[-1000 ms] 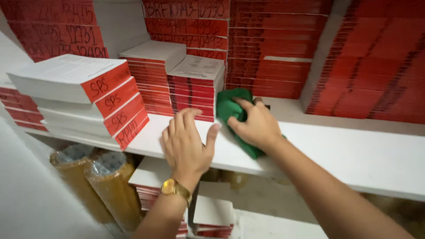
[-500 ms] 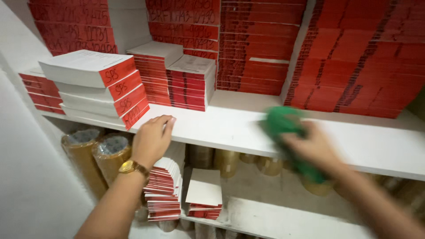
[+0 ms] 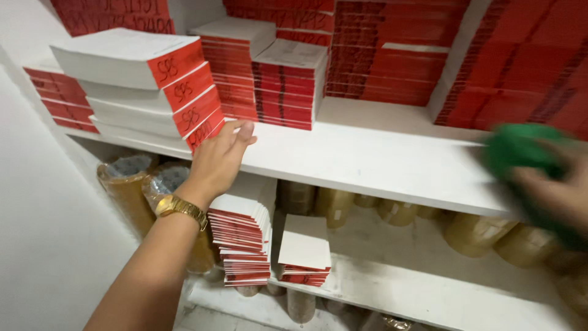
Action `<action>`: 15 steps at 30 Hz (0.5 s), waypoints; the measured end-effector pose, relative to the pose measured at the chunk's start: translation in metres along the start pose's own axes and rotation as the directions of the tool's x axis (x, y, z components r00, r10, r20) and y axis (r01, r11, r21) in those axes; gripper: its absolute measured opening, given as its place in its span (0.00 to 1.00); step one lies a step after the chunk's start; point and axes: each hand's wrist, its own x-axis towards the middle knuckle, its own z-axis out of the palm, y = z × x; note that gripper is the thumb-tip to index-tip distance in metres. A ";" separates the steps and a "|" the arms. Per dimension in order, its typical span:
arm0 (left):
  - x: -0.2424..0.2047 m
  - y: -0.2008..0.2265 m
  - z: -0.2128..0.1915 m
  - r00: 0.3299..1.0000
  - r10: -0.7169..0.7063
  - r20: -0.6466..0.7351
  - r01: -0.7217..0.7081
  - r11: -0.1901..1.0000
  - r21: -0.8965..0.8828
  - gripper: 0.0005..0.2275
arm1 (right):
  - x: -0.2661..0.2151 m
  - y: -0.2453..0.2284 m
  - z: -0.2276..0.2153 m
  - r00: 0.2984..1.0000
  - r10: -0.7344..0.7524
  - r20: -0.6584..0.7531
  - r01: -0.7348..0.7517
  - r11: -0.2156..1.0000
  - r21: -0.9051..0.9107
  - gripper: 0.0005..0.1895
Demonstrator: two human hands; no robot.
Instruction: The person wipes down white shelves using a green cloth while organizing stacks of red and white paper notebooks and documents.
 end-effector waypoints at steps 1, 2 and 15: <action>-0.001 0.001 -0.002 1.000 0.001 0.015 0.000 1.000 -0.025 0.34 | 0.002 -0.053 0.034 0.999 0.045 0.005 -0.045 0.997 -0.057 0.31; -0.002 0.002 -0.004 1.000 0.002 0.030 0.000 0.999 -0.051 0.34 | -0.009 -0.107 0.071 0.996 0.091 0.007 -0.089 0.989 -0.114 0.35; -0.018 -0.012 0.009 0.800 0.258 -0.542 -0.416 0.889 -0.191 0.16 | 0.041 -0.321 0.254 0.922 -0.240 0.303 0.265 0.963 -0.044 0.36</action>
